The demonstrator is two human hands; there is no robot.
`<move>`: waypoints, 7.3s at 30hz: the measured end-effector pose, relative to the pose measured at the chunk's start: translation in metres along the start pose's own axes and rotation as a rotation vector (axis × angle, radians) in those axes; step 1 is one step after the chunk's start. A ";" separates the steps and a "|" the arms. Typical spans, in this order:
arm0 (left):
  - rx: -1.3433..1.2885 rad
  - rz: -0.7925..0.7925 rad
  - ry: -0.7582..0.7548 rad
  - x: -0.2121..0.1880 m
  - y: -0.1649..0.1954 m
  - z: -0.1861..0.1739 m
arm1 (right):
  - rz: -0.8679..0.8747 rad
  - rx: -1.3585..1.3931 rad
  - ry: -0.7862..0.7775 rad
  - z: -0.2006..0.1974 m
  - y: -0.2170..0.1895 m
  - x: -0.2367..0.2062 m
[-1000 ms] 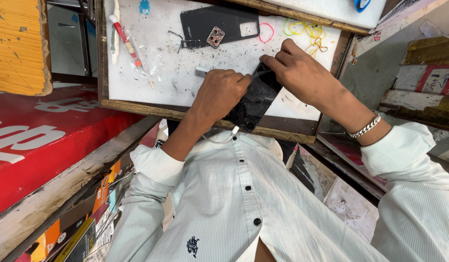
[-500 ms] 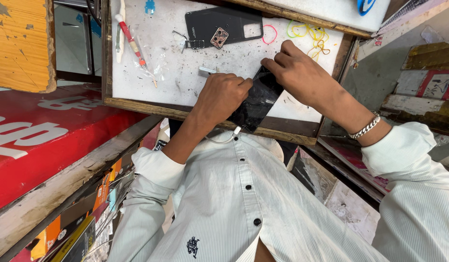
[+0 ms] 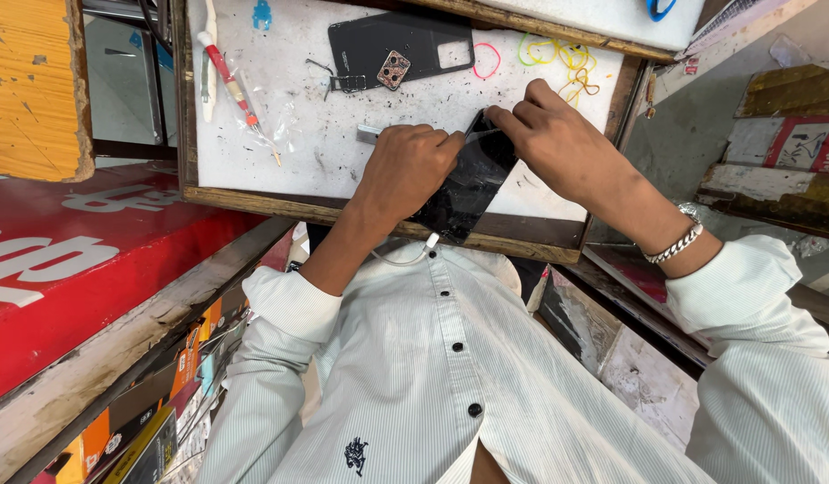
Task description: The person removes a damaged screen protector from a smartphone, cleans the screen, and applies a new screen protector. They smooth out bubbles and inspect the phone's edges and back. The phone is connected to a charging cable during the process.
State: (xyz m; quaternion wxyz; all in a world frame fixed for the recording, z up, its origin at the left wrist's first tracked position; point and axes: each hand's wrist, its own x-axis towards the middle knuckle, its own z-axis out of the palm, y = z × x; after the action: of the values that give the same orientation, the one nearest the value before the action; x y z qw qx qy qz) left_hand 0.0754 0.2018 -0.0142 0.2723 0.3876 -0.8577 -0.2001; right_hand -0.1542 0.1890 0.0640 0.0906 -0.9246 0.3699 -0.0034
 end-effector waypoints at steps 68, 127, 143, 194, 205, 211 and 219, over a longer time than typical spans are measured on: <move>-0.048 -0.029 0.003 0.014 0.032 0.021 | 0.183 0.097 0.106 0.025 0.011 -0.062; -0.112 -0.057 0.037 -0.001 0.022 0.014 | 0.085 0.044 0.184 0.043 0.026 -0.045; -0.144 -0.058 0.063 -0.010 0.019 0.011 | 0.063 0.061 0.178 0.041 0.021 -0.038; -0.139 -0.129 0.076 -0.015 0.028 0.024 | 0.088 0.029 0.205 0.039 0.020 -0.052; -0.115 -0.147 0.082 0.021 0.026 0.027 | 0.166 0.092 0.281 0.038 0.015 -0.045; -0.122 -0.111 0.058 0.035 0.030 0.037 | 0.209 0.131 0.313 0.042 0.016 -0.050; -0.148 -0.110 0.047 0.040 0.033 0.042 | 0.242 0.152 0.346 0.048 0.016 -0.057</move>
State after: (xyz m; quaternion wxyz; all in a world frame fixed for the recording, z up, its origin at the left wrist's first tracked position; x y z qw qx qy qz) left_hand 0.0089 0.1974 -0.0160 0.3087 0.4174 -0.8114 -0.2685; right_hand -0.2033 0.2243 0.0174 0.0947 -0.8497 0.4869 -0.1790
